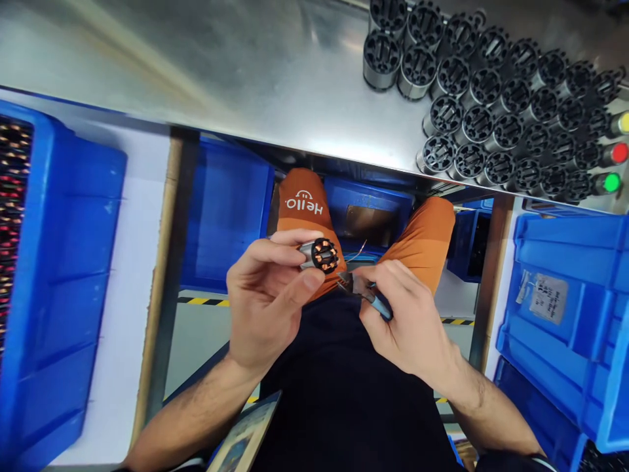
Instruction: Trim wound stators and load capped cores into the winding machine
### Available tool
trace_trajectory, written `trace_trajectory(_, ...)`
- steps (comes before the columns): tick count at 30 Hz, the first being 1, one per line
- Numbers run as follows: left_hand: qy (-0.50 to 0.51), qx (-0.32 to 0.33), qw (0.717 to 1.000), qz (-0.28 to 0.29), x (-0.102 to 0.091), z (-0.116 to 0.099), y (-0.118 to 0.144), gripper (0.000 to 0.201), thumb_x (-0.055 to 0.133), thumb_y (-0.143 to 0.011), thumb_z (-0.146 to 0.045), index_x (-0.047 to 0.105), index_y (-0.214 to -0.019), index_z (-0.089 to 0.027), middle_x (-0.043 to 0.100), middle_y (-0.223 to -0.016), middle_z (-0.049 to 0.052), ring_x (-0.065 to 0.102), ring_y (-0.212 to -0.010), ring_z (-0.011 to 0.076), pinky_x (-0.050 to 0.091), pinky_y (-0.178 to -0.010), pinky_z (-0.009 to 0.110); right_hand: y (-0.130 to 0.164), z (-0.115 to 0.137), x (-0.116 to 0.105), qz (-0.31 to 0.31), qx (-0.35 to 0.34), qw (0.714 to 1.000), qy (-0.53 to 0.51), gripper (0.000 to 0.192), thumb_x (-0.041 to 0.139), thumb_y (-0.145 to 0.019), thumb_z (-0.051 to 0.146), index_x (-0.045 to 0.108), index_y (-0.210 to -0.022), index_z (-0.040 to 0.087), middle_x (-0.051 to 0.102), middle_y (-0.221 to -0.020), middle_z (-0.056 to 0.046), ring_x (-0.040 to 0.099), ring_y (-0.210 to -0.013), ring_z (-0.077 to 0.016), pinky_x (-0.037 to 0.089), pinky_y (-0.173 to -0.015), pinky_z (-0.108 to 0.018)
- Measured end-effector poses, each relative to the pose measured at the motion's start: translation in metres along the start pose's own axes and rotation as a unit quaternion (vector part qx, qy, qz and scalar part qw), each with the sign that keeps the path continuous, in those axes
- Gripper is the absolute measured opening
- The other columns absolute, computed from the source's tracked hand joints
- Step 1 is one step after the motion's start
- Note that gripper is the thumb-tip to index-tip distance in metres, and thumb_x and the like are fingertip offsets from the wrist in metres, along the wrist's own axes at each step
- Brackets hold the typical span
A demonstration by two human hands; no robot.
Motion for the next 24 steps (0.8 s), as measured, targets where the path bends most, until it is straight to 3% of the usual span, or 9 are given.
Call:
trace_trajectory(4,-0.025,0.009,1.000,0.001,0.0014,-0.0021,0.0004,0.019,0.098,-0.097,-0.019,0.084,-0.109,-0.026,0.086,-0.131,0.004,0.086,-0.111,0.0168,0.074,-0.098,0.028,-0.0047,-0.0002,-0.0003,0.007,-0.008,1.000,0.008,0.029,0.062,-0.100,0.006,0.068,-0.123,0.024,0.075,-0.102,-0.004,0.072,-0.091,-0.0230,0.057,-0.080,-0.038)
trace_trajectory(9,-0.065,0.018,0.998,0.003,0.0028,-0.0052,0.0000,0.018,0.100,-0.096,-0.026,0.083,-0.102,-0.023,0.086,-0.125,0.006,0.087,-0.106,0.0186,0.075,-0.093,0.028,-0.0057,0.0024,-0.0017,0.014,-0.015,1.000,-0.002,0.027,0.060,-0.098,0.004,0.065,-0.113,0.025,0.072,-0.097,-0.002,0.069,-0.086,-0.0211,0.054,-0.075,-0.036)
trace_trajectory(21,-0.046,0.014,0.999,0.011,0.0030,-0.0062,0.0014,0.019,0.102,-0.093,-0.021,0.085,-0.102,-0.025,0.086,-0.124,0.005,0.088,-0.106,0.0184,0.076,-0.095,0.029,-0.0041,0.0008,-0.0010,0.015,-0.018,1.000,0.007,0.029,0.060,-0.099,0.005,0.066,-0.119,0.024,0.072,-0.101,-0.004,0.069,-0.093,-0.0244,0.054,-0.079,-0.040)
trace_trajectory(24,-0.035,0.002,0.999,0.019,0.0037,-0.0058,0.0020,0.020,0.102,-0.093,-0.018,0.086,-0.104,-0.025,0.087,-0.125,0.005,0.088,-0.106,0.0184,0.076,-0.094,0.028,-0.0046,0.0023,-0.0025,0.011,-0.024,0.999,0.018,0.027,0.060,-0.099,0.005,0.066,-0.117,0.024,0.069,-0.096,-0.003,0.066,-0.088,-0.0228,0.053,-0.077,-0.038)
Point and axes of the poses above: each hand's wrist, its own y-axis away from the middle knuckle, its own x-axis out of the palm, z = x × y, the point moved 4 cm from there along -y, towards the middle knuckle
